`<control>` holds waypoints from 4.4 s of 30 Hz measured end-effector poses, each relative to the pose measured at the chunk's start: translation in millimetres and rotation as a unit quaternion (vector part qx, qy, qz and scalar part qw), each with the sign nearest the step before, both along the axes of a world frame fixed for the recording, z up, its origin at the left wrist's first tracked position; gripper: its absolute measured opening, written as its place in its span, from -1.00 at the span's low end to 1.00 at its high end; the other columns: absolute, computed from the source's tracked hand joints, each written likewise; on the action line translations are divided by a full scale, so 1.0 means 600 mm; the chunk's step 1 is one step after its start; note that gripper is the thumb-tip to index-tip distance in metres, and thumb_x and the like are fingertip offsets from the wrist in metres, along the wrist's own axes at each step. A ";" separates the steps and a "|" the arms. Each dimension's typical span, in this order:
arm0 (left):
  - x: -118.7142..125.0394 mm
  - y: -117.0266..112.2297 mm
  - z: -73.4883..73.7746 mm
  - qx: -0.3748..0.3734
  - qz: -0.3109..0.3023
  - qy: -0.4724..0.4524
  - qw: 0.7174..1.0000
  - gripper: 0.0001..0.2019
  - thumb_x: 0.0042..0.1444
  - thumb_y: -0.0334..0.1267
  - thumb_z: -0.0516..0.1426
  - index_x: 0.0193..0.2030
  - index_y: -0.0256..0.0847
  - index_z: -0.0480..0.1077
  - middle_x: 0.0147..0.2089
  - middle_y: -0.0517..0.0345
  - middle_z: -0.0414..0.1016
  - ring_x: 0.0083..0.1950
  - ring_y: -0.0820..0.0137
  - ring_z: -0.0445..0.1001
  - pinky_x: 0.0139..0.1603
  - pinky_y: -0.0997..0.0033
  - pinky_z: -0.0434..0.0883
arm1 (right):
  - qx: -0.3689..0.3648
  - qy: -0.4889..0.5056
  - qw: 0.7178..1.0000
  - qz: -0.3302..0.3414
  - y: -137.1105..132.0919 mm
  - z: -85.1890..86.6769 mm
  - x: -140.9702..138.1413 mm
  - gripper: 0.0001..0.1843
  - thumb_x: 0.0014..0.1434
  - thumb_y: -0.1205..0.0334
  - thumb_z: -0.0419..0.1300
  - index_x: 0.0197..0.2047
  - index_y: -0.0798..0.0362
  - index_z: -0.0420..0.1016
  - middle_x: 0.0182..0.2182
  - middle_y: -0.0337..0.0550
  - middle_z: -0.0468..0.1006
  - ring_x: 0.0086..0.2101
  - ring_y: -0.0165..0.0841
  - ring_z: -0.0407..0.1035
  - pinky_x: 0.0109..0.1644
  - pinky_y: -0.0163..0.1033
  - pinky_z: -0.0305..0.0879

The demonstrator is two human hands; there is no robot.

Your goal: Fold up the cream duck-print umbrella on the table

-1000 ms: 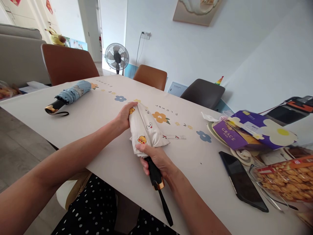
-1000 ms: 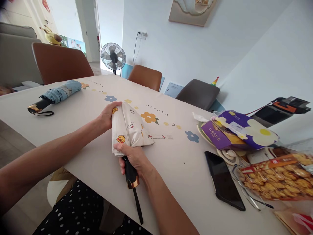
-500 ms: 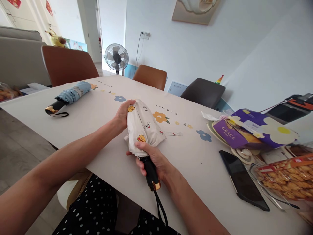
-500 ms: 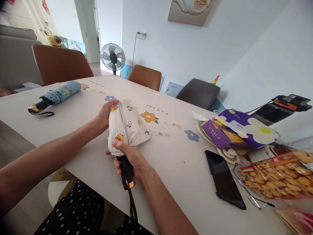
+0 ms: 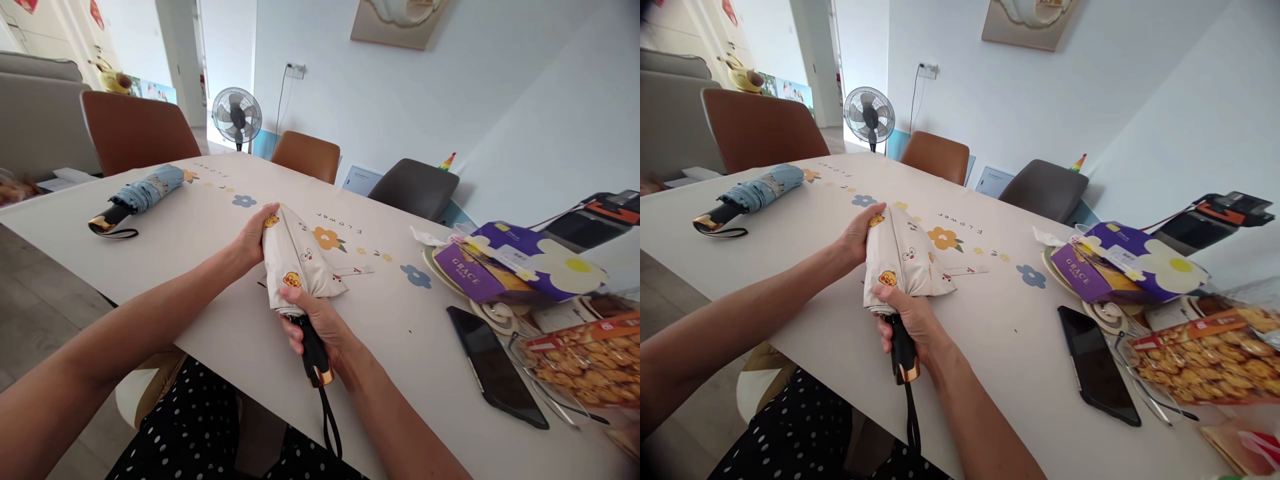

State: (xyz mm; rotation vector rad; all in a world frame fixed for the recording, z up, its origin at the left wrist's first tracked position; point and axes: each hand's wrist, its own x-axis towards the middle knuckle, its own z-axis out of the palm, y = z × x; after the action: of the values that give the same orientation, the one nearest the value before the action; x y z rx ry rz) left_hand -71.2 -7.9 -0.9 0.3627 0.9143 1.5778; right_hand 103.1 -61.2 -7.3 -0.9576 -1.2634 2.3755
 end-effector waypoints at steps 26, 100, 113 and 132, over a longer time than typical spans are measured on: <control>0.056 -0.026 -0.012 0.002 -0.211 0.050 0.976 -0.56 -0.11 -0.09 0.24 -0.12 -0.33 0.38 -0.14 -0.16 0.50 -0.08 0.14 0.46 -0.03 0.22 0.41 | 0.060 -0.071 0.986 -0.137 0.011 -0.003 -0.005 -0.67 -0.02 0.03 0.20 -0.56 0.11 0.26 -0.81 -0.33 0.22 -0.80 -0.50 0.14 -0.75 -0.40 0.08; 0.055 -0.025 -0.004 -0.003 -0.141 -0.009 0.990 -0.57 -0.10 -0.09 0.20 -0.10 -0.29 0.38 -0.27 -0.10 0.53 -0.19 0.12 0.51 -0.13 0.14 0.46 | 0.053 -0.008 0.994 -0.097 0.009 -0.005 -0.006 -0.69 -0.03 0.07 0.24 -0.33 0.13 0.37 -0.48 -0.19 0.42 -0.63 -0.46 0.29 -0.72 -0.34 0.29; 0.052 -0.028 0.000 0.020 -0.161 -0.017 0.987 -0.53 -0.11 -0.07 0.22 -0.08 -0.31 0.38 -0.19 -0.11 0.53 -0.15 0.12 0.51 -0.04 0.13 0.43 | 0.062 -0.073 0.992 -0.079 -0.001 0.013 -0.002 -0.79 -0.05 0.19 0.14 -0.57 0.08 0.20 -0.80 -0.37 0.19 -0.81 -0.53 0.06 -0.76 -0.39 0.08; 0.057 -0.025 -0.007 0.005 -0.112 -0.012 0.994 -0.65 -0.08 -0.19 0.20 -0.16 -0.34 0.39 -0.28 -0.10 0.54 -0.22 0.15 0.52 -0.17 0.21 0.48 | 0.026 -0.009 0.996 -0.086 0.010 -0.001 -0.002 -0.65 -0.02 0.05 0.22 -0.26 0.14 0.38 -0.43 -0.14 0.44 -0.63 -0.44 0.30 -0.72 -0.33 0.27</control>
State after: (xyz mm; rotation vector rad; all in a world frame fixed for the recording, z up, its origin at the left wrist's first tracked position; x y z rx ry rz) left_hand -37.2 -22.9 -5.2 0.4367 0.8178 1.3773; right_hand 102.1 -55.1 -7.8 -1.0315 -1.1912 2.1964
